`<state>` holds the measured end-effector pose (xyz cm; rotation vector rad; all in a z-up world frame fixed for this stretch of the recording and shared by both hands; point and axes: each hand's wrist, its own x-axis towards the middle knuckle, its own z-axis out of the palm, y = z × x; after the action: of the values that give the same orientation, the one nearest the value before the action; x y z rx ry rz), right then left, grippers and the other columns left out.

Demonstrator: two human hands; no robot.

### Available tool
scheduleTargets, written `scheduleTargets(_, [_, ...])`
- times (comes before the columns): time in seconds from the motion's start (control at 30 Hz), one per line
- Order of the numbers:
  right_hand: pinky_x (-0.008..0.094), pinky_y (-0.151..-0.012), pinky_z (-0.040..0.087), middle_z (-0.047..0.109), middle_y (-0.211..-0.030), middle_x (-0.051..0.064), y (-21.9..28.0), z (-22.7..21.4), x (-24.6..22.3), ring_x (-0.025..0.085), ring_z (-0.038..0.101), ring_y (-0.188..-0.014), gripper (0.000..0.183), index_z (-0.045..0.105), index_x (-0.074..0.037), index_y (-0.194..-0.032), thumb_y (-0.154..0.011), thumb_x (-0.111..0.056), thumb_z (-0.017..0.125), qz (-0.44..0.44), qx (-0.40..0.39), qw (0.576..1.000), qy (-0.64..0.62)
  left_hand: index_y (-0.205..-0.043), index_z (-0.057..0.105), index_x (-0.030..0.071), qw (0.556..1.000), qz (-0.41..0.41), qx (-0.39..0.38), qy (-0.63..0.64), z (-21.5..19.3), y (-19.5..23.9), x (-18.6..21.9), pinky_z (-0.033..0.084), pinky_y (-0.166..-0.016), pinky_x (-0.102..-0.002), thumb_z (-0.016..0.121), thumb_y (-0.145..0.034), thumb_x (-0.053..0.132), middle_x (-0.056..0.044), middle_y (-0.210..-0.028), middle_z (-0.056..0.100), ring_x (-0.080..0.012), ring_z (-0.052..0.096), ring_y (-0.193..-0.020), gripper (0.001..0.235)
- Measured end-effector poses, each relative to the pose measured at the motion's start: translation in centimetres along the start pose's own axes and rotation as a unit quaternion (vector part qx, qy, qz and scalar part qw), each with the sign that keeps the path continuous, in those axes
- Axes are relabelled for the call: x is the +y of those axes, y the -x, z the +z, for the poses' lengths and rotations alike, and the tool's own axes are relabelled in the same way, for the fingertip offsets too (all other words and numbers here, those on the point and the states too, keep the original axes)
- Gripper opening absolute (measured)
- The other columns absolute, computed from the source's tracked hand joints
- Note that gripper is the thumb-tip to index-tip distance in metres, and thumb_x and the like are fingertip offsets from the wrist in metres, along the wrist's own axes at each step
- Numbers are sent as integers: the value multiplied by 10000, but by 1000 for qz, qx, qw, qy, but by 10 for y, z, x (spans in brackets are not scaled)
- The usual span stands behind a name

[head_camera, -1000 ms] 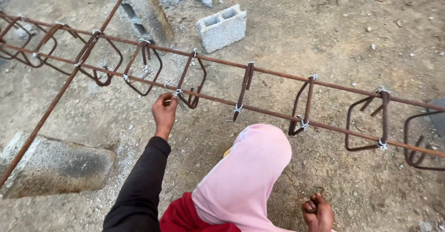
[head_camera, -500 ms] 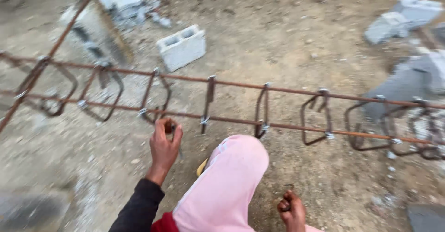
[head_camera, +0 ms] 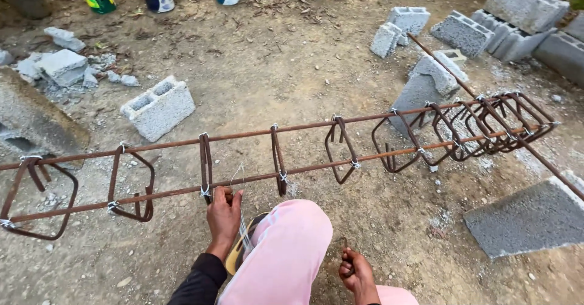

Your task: Tying metal wire around rebar intersections using a wire twister tool to assemble a reinforcement cage.

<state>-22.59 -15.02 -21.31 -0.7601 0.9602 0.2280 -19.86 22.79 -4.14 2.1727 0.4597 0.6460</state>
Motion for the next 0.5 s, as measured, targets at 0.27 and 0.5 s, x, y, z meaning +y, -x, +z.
scheduleTargets(0.27, [245,-329,230,526,-754,67,-15,-8,3,85,331,-456,99,583,10,-1048,-1048,-54,508,-2,-40,999,4,-977,608,142,993,20,-68,-98,12,19,-40,433,-466,-341,650,-973,286,0,-682,660,-140,548,-513,150])
scheduleTargets(0.5, [234,-316,262,553,-746,73,-3,-10,3,86,355,-451,133,610,26,-1061,-1062,-72,522,3,4,1000,-3,-1085,718,71,996,23,-60,-70,23,24,-55,505,-594,-359,622,-978,168,-18,-1052,650,-159,585,-624,174])
